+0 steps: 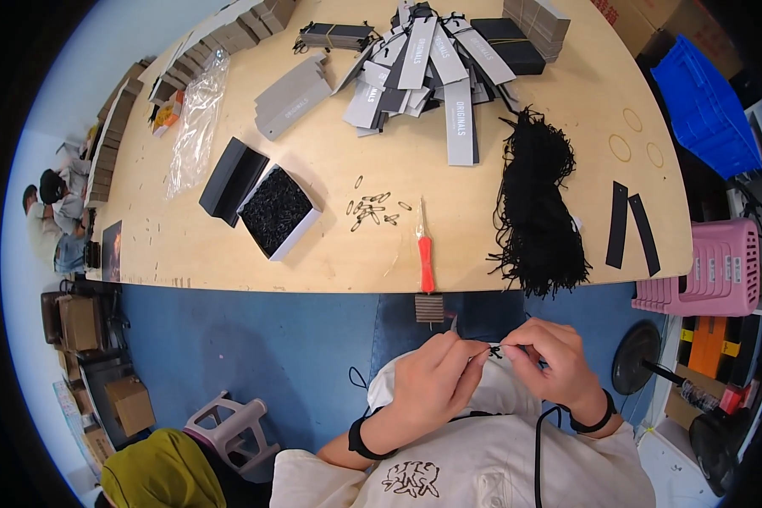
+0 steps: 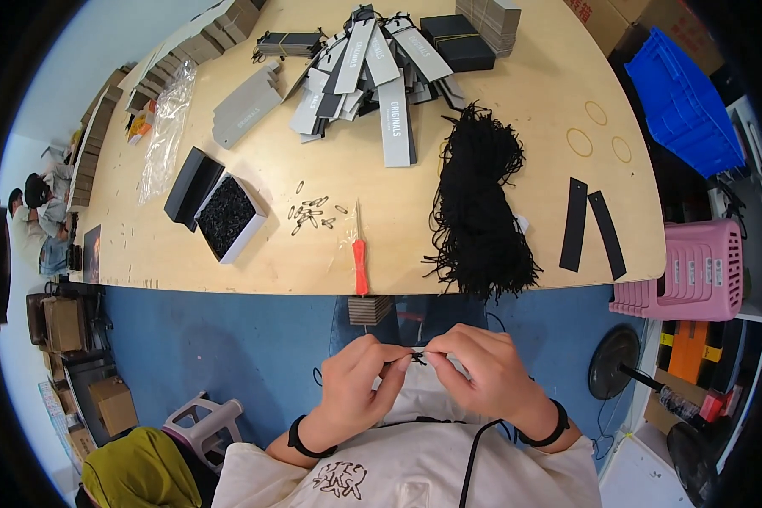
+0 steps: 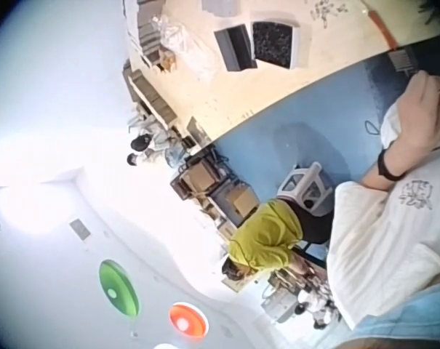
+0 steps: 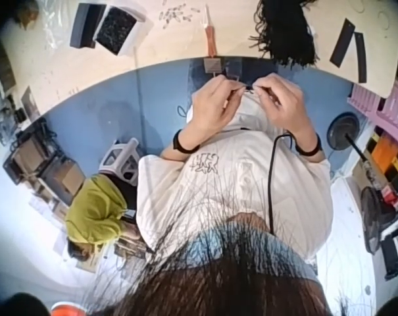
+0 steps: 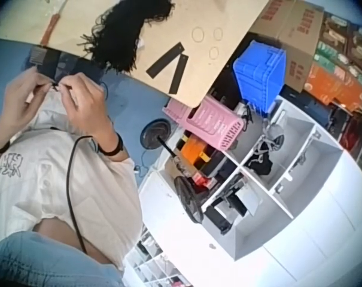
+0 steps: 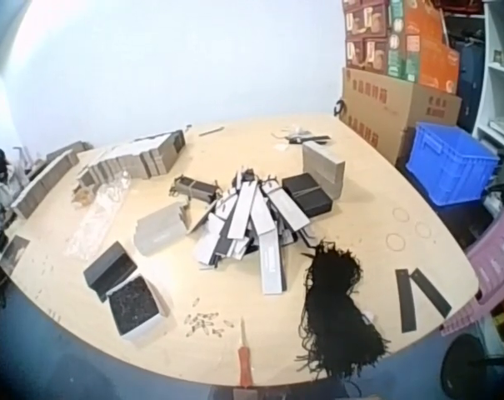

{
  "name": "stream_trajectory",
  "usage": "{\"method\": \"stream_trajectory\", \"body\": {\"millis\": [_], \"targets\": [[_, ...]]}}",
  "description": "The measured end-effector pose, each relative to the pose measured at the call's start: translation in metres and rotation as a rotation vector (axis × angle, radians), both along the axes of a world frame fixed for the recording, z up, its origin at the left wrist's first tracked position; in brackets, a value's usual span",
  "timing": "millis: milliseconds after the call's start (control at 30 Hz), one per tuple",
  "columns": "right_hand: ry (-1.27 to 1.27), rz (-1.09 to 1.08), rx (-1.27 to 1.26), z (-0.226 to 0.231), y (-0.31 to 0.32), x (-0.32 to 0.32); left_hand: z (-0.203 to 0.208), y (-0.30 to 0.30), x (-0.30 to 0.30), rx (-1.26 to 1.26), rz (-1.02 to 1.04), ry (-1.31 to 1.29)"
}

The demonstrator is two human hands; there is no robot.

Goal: Threading elastic cords through pre-cut tags and tying them.

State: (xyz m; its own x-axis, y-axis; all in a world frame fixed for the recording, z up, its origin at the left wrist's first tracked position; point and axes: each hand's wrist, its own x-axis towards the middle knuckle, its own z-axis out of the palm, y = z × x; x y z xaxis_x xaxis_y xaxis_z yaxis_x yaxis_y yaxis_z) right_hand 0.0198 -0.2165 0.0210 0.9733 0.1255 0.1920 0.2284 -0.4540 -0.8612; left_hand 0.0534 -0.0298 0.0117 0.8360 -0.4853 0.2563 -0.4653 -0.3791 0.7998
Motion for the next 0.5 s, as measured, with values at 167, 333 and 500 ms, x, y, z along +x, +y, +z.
{"method": "stream_trajectory", "body": {"millis": [167, 333, 500], "targets": [[-0.073, -0.005, -0.035, -0.0013, 0.0001, -0.001, 0.0008, -0.0007, -0.0015, 0.012, 0.005, -0.015], [-0.167, -0.023, -0.057, -0.0038, 0.0019, -0.0023, -0.0007, -0.0005, -0.0037, 0.0, 0.007, 0.009], [-0.187, -0.049, -0.105, -0.0034, 0.002, -0.0036, 0.0009, 0.0015, -0.0037, 0.0, -0.01, 0.065]]}}
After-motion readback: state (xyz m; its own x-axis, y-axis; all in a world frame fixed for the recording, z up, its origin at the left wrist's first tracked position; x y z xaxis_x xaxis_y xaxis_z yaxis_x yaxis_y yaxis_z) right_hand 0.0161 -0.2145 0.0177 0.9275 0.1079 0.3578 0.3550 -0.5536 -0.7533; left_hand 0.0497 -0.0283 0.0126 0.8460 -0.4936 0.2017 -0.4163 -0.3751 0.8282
